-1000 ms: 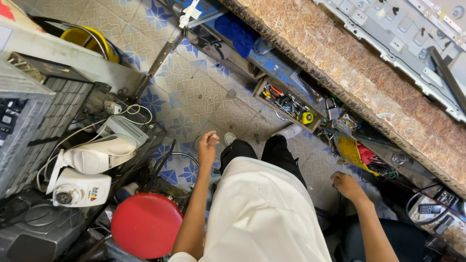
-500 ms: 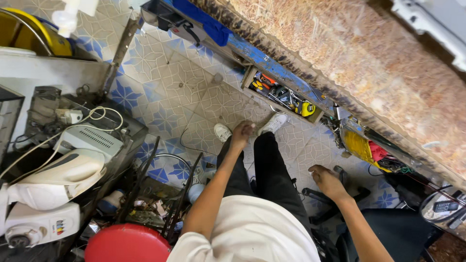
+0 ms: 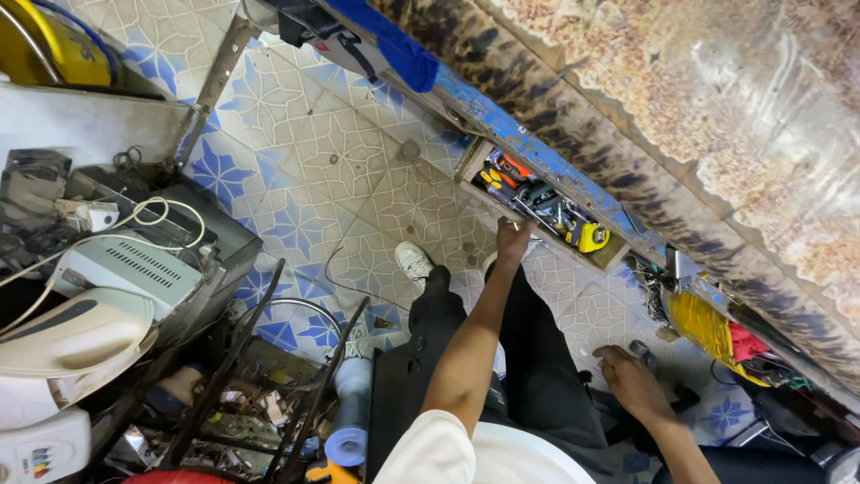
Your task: The person places LED light strips onto the back of a flat panel and secures them with pieces of masking tape. The person retrieves tape from a drawer, tears off small pieces, and applies them at intervals along the strips to hold them in place.
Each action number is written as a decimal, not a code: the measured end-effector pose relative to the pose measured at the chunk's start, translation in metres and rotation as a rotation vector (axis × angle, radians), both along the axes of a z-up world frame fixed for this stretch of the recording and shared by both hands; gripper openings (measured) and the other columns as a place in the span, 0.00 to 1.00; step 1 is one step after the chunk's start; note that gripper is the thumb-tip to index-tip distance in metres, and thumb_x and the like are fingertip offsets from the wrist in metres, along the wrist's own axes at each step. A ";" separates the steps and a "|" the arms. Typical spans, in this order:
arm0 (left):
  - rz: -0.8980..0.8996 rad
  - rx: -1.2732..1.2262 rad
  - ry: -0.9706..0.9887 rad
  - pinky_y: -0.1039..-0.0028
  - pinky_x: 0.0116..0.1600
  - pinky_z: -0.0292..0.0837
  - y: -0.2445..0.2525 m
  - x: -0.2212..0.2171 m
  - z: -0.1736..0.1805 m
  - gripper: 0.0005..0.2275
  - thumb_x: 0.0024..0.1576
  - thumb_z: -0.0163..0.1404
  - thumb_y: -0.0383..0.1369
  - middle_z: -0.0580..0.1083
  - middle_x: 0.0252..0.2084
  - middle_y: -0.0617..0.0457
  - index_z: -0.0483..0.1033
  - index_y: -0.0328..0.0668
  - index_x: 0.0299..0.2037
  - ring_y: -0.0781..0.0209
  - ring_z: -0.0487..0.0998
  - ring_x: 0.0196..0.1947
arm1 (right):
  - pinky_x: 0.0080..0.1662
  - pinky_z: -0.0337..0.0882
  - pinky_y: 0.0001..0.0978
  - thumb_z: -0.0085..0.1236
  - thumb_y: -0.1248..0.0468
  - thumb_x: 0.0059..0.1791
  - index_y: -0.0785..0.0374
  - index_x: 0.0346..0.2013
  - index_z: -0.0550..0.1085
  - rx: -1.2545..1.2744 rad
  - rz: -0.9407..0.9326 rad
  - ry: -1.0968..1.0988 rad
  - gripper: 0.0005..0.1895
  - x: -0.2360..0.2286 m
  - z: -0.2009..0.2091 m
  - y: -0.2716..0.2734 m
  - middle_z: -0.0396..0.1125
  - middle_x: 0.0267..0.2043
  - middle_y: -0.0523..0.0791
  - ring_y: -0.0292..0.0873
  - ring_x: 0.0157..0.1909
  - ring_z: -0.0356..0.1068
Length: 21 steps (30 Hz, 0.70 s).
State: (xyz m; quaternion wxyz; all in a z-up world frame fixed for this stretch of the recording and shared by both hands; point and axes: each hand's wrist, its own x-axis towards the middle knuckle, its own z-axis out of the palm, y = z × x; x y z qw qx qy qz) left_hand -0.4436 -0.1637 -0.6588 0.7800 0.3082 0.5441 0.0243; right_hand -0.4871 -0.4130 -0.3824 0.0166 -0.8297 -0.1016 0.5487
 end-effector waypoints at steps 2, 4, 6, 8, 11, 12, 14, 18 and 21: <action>-0.305 0.128 0.227 0.66 0.50 0.69 0.011 -0.011 0.020 0.39 0.47 0.57 0.45 0.74 0.46 0.44 0.58 0.25 0.65 0.57 0.74 0.47 | 0.56 0.70 0.40 0.42 0.64 0.54 0.53 0.55 0.76 0.068 -0.090 -0.006 0.18 0.013 0.002 0.013 0.71 0.63 0.42 0.48 0.62 0.72; -0.349 0.180 0.202 0.57 0.58 0.68 0.012 -0.044 0.019 0.34 0.50 0.56 0.45 0.73 0.52 0.37 0.61 0.31 0.62 0.46 0.73 0.55 | 0.51 0.74 0.43 0.42 0.61 0.57 0.53 0.56 0.75 0.102 -0.062 -0.038 0.16 0.018 -0.020 0.007 0.73 0.54 0.45 0.49 0.54 0.74; -0.392 0.249 0.170 0.48 0.66 0.66 0.019 -0.071 0.019 0.28 0.54 0.55 0.46 0.72 0.57 0.31 0.63 0.37 0.59 0.35 0.72 0.62 | 0.46 0.77 0.46 0.43 0.59 0.58 0.52 0.56 0.75 0.153 -0.035 -0.077 0.15 0.029 -0.039 0.016 0.75 0.45 0.49 0.50 0.45 0.77; -0.356 0.176 0.083 0.49 0.69 0.65 0.017 -0.101 0.023 0.33 0.55 0.58 0.40 0.67 0.66 0.36 0.60 0.37 0.69 0.39 0.67 0.68 | 0.48 0.76 0.49 0.42 0.61 0.58 0.59 0.55 0.75 0.205 -0.023 -0.041 0.16 0.039 -0.045 0.033 0.74 0.48 0.53 0.56 0.48 0.77; -0.174 0.097 -0.011 0.52 0.63 0.72 0.010 -0.133 0.043 0.32 0.57 0.56 0.36 0.67 0.64 0.34 0.58 0.31 0.69 0.43 0.67 0.65 | 0.48 0.74 0.54 0.43 0.62 0.57 0.65 0.53 0.74 0.230 0.007 -0.020 0.15 0.055 -0.034 0.084 0.72 0.46 0.57 0.61 0.47 0.75; -0.177 0.094 -0.009 0.52 0.63 0.72 0.009 -0.138 0.032 0.32 0.57 0.56 0.36 0.67 0.64 0.34 0.58 0.31 0.69 0.43 0.67 0.65 | 0.48 0.74 0.54 0.43 0.62 0.57 0.65 0.53 0.74 0.227 0.004 -0.018 0.15 0.055 -0.043 0.089 0.72 0.46 0.57 0.61 0.47 0.75; -0.239 0.039 0.248 0.62 0.40 0.82 0.009 -0.145 0.010 0.32 0.54 0.62 0.43 0.76 0.53 0.41 0.61 0.37 0.64 0.50 0.79 0.49 | 0.45 0.73 0.55 0.44 0.63 0.56 0.65 0.50 0.75 0.287 -0.012 -0.042 0.14 0.057 -0.062 0.100 0.72 0.42 0.58 0.63 0.45 0.74; -0.440 0.056 0.343 0.62 0.37 0.84 0.022 -0.145 0.002 0.31 0.52 0.59 0.44 0.78 0.52 0.42 0.61 0.42 0.63 0.46 0.81 0.50 | 0.45 0.71 0.57 0.43 0.68 0.55 0.69 0.49 0.75 0.328 -0.134 -0.039 0.14 0.049 -0.108 0.099 0.73 0.40 0.63 0.68 0.44 0.73; -0.394 0.020 0.326 0.59 0.43 0.83 0.025 -0.148 0.016 0.32 0.53 0.59 0.45 0.74 0.60 0.43 0.59 0.47 0.65 0.45 0.78 0.56 | 0.51 0.73 0.55 0.48 0.64 0.52 0.60 0.52 0.77 0.262 -0.148 -0.087 0.16 0.040 -0.148 0.085 0.75 0.44 0.60 0.66 0.50 0.74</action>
